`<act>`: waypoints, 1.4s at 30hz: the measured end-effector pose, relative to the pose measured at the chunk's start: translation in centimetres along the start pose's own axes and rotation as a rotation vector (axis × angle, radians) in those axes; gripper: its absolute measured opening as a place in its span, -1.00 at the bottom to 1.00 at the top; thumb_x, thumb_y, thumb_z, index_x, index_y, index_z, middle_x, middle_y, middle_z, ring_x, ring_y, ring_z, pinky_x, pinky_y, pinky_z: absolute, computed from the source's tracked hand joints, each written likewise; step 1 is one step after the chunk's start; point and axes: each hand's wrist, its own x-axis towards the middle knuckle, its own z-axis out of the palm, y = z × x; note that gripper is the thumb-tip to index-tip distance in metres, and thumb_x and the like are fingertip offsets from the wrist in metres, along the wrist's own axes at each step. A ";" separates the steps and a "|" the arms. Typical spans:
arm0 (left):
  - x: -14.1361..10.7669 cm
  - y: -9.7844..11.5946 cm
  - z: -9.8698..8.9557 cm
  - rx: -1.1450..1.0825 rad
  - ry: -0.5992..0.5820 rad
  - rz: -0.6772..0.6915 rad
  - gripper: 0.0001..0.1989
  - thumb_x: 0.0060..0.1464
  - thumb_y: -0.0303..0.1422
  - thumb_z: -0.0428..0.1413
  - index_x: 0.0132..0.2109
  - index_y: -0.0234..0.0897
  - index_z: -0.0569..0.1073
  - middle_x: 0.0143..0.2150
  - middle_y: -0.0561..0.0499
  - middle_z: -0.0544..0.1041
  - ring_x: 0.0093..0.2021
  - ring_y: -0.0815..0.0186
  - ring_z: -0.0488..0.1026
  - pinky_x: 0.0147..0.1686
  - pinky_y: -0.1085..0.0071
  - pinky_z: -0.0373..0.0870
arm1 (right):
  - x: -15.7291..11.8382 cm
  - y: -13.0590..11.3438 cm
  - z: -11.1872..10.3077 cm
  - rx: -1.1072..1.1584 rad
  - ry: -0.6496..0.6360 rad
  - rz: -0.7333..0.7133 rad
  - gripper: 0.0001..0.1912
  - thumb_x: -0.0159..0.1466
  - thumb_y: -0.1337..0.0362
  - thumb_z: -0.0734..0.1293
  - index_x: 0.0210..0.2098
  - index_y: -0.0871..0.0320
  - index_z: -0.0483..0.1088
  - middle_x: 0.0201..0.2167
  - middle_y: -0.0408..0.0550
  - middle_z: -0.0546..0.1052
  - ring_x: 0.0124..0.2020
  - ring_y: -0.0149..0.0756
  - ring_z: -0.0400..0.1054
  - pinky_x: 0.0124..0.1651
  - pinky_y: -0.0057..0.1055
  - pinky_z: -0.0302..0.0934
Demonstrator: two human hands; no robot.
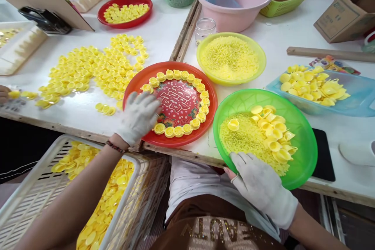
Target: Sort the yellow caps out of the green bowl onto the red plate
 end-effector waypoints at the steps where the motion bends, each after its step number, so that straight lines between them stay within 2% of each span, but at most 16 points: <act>1: -0.3 0.6 0.3 0.004 -0.044 0.062 -0.67 0.31 -0.23 0.00 0.07 -0.18 0.55 0.22 -0.14 0.50 0.39 -0.09 0.21 0.42 -0.13 -0.17 | 0.0 0.1 0.1 0.000 0.013 -0.007 -0.75 0.45 0.10 0.24 -0.19 0.14 0.42 -0.31 0.04 0.54 -0.30 -0.08 0.43 -0.22 -0.17 0.19; 3: -0.8 1.3 0.9 0.038 -0.115 0.124 -0.67 0.30 -0.22 0.02 0.08 -0.18 0.55 0.19 -0.15 0.53 0.43 -0.15 0.16 0.43 -0.26 -0.30 | 0.0 0.2 0.4 -0.002 0.041 -0.027 -0.76 0.45 0.10 0.25 -0.19 0.14 0.42 -0.31 0.03 0.54 -0.32 -0.09 0.42 -0.23 -0.17 0.18; 5: -1.1 1.1 1.3 0.084 -0.136 0.131 -0.66 0.31 -0.20 0.03 0.09 -0.20 0.55 0.20 -0.18 0.53 0.43 -0.21 0.16 0.41 -0.34 -0.32 | 0.0 0.3 0.5 -0.002 0.061 -0.038 -0.76 0.44 0.10 0.26 -0.17 0.14 0.42 -0.30 0.03 0.55 -0.31 -0.08 0.42 -0.23 -0.17 0.18; 11: -2.1 -1.3 0.9 0.148 -0.112 0.095 -0.58 0.35 -0.18 -0.05 0.13 -0.29 0.53 0.30 -0.31 0.43 0.41 -0.25 0.18 0.37 -0.41 -0.24 | 0.0 0.2 0.4 0.008 0.026 -0.010 -0.73 0.45 0.07 0.25 -0.15 0.14 0.42 -0.30 0.01 0.54 -0.30 -0.09 0.42 -0.22 -0.18 0.17; 14: -2.1 -0.6 0.4 0.120 -0.071 0.101 -0.56 0.36 -0.17 -0.06 0.15 -0.33 0.51 0.32 -0.34 0.41 0.42 -0.28 0.15 0.35 -0.43 -0.20 | 0.1 0.1 0.2 0.009 0.031 -0.009 -0.73 0.46 0.08 0.24 -0.14 0.15 0.42 -0.28 0.01 0.55 -0.29 -0.11 0.43 -0.21 -0.19 0.17; 16: -1.7 1.0 0.4 0.062 -0.029 0.104 -0.60 0.35 -0.22 -0.06 0.13 -0.33 0.52 0.30 -0.32 0.42 0.42 -0.24 0.16 0.37 -0.37 -0.12 | 0.2 0.0 0.1 0.016 0.043 -0.013 -0.73 0.46 0.08 0.24 -0.15 0.15 0.42 -0.28 0.01 0.55 -0.27 -0.10 0.44 -0.20 -0.20 0.18; 18: -1.0 3.3 0.8 -0.043 -0.035 0.120 -0.64 0.32 -0.28 -0.03 0.10 -0.29 0.54 0.23 -0.27 0.48 0.36 -0.14 0.27 0.37 -0.23 0.06 | 0.4 -0.1 0.0 0.028 0.053 -0.015 -0.72 0.46 0.07 0.25 -0.13 0.17 0.42 -0.27 0.02 0.56 -0.26 -0.10 0.45 -0.19 -0.20 0.19; 20: -0.3 5.8 1.6 -0.162 -0.078 0.128 -0.66 0.28 -0.32 0.00 0.09 -0.25 0.54 0.16 -0.22 0.54 0.23 -0.05 0.42 0.29 -0.07 0.27 | 0.6 -0.1 0.0 0.042 0.049 -0.012 -0.71 0.46 0.07 0.25 -0.11 0.18 0.42 -0.27 0.03 0.56 -0.26 -0.09 0.45 -0.19 -0.20 0.20; 23: 0.6 8.5 3.2 -0.258 -0.111 0.114 -0.67 0.27 -0.31 0.01 0.09 -0.23 0.54 0.09 -0.19 0.57 0.08 0.03 0.52 0.15 0.06 0.44 | 0.9 0.0 0.0 0.069 0.017 -0.007 -0.70 0.46 0.07 0.24 -0.15 0.18 0.42 -0.28 0.02 0.55 -0.26 -0.08 0.45 -0.20 -0.20 0.22; 28: 0.3 9.4 4.7 -0.335 -0.129 0.131 -0.67 0.34 -0.27 -0.04 0.05 -0.26 0.55 0.02 -0.21 0.61 0.03 0.02 0.56 0.11 0.05 0.49 | 1.3 0.1 -0.1 0.128 -0.062 0.035 -0.66 0.47 0.04 0.21 -0.15 0.19 0.42 -0.23 0.08 0.55 -0.18 -0.06 0.45 -0.12 -0.17 0.28; 31: -0.2 9.1 4.6 -0.376 -0.065 0.152 -0.64 0.36 -0.25 -0.05 0.05 -0.32 0.55 0.09 -0.27 0.58 0.11 -0.02 0.53 0.15 0.03 0.47 | 1.4 0.2 -0.5 0.203 -0.085 0.070 -0.59 0.47 -0.02 0.20 -0.06 0.20 0.44 -0.16 0.11 0.57 -0.12 -0.05 0.45 -0.07 -0.17 0.32; 33: 0.1 9.6 4.1 -0.442 0.009 0.174 -0.64 0.36 -0.23 -0.02 0.08 -0.33 0.54 0.13 -0.26 0.56 0.15 -0.02 0.51 0.15 0.05 0.48 | 1.5 0.7 -0.9 0.291 -0.075 0.075 -0.60 0.50 0.02 0.17 -0.02 0.19 0.44 -0.10 0.10 0.58 -0.07 -0.09 0.46 -0.01 -0.18 0.33; 35: 1.0 11.1 3.3 -0.530 0.097 0.220 -0.67 0.37 -0.25 -0.01 0.09 -0.29 0.54 0.15 -0.21 0.55 0.15 0.06 0.51 0.16 0.13 0.47 | 1.7 1.5 -1.3 0.384 -0.051 0.076 -0.65 0.52 0.12 0.13 0.00 0.17 0.45 -0.07 0.07 0.59 -0.04 -0.15 0.46 0.05 -0.21 0.34; 37: 2.4 13.7 2.5 -0.558 0.120 0.307 -0.71 0.38 -0.32 -0.02 0.07 -0.26 0.54 0.14 -0.18 0.56 0.11 0.15 0.53 0.14 0.22 0.47 | 1.9 2.8 -1.7 0.413 -0.023 0.102 -0.68 0.52 0.19 0.12 0.01 0.17 0.45 -0.06 0.05 0.60 -0.01 -0.17 0.46 0.11 -0.21 0.33; 40: 5.2 18.9 1.4 -0.378 -0.084 0.459 -0.71 0.34 -0.49 -0.04 0.01 -0.30 0.55 0.02 -0.20 0.59 0.01 0.13 0.55 0.01 0.23 0.49 | 2.2 4.8 -2.0 0.342 -0.032 0.167 -0.70 0.50 0.27 0.13 0.02 0.19 0.45 -0.08 0.07 0.59 0.01 -0.15 0.45 0.15 -0.19 0.32; 42: 7.0 22.1 1.4 -0.213 -0.286 0.447 -0.70 0.29 -0.57 -0.04 -0.01 -0.35 0.56 -0.08 -0.24 0.59 -0.05 0.06 0.56 -0.08 0.20 0.48 | 2.5 6.0 -1.9 0.283 -0.092 0.171 -0.71 0.47 0.33 0.14 0.01 0.20 0.45 -0.11 0.08 0.58 -0.03 -0.15 0.46 0.13 -0.20 0.33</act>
